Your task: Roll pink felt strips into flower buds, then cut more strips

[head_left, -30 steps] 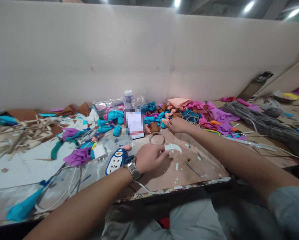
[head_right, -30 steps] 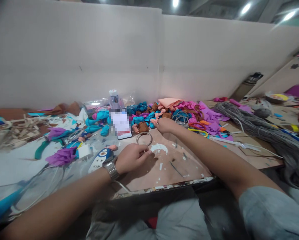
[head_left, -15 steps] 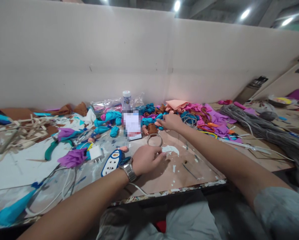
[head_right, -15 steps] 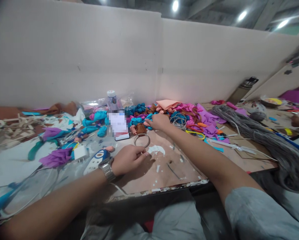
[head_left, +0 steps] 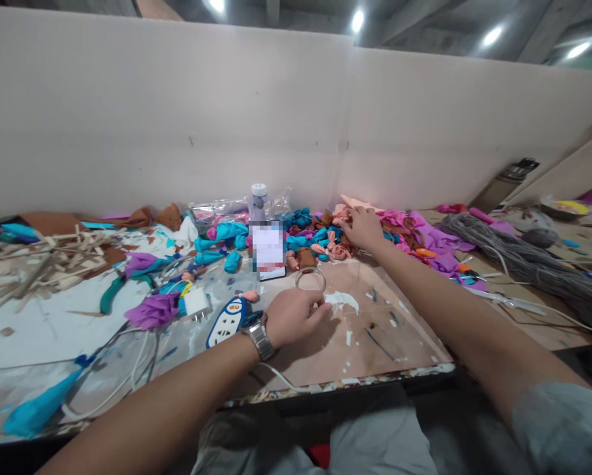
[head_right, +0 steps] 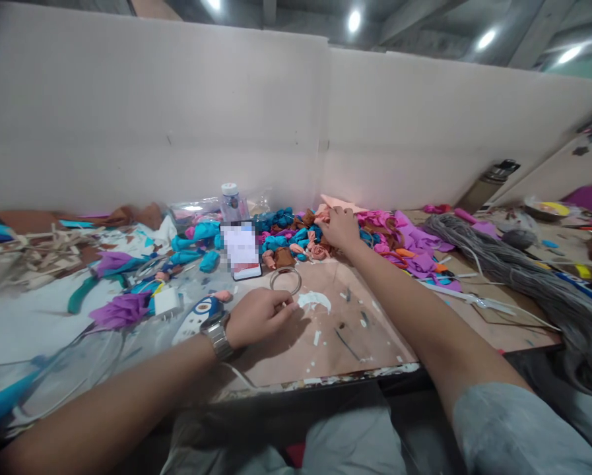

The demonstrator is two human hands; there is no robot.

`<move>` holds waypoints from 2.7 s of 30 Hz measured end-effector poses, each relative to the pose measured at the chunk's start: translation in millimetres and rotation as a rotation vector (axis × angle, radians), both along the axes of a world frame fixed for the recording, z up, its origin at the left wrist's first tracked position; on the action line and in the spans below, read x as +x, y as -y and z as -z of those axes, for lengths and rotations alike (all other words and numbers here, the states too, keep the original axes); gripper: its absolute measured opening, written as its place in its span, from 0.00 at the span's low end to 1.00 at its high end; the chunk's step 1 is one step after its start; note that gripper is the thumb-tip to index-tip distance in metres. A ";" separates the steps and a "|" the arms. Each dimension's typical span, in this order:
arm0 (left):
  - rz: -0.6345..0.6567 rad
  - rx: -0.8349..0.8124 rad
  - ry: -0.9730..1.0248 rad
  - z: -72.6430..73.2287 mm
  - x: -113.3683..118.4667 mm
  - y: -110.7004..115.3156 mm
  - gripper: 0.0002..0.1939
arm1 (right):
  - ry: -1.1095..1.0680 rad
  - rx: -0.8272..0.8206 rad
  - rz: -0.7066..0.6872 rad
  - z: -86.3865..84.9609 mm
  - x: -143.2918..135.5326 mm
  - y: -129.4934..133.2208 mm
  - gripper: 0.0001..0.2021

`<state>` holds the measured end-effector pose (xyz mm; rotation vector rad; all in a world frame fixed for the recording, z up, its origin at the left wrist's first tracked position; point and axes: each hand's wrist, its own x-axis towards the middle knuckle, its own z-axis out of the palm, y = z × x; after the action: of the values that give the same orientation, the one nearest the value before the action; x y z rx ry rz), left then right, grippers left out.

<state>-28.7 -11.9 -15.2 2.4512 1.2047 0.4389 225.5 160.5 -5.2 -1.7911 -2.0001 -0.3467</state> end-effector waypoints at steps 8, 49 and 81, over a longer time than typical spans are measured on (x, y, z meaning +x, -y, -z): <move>-0.126 -0.128 0.444 2.7 -1.6 -4.9 0.22 | -0.637 0.334 -0.519 -67.6 -5.7 51.1 0.20; 0.020 0.084 0.415 7.6 0.7 -6.9 0.15 | -0.663 -0.211 -0.650 32.2 -28.6 134.3 0.19; -0.249 -0.060 0.831 5.9 2.5 -10.3 0.06 | -0.537 -0.088 -0.924 26.2 -21.6 134.8 0.07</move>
<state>-26.2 -1.6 -21.0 1.7366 1.0957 1.3016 203.9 25.7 -31.4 -0.7064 -2.1641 0.4628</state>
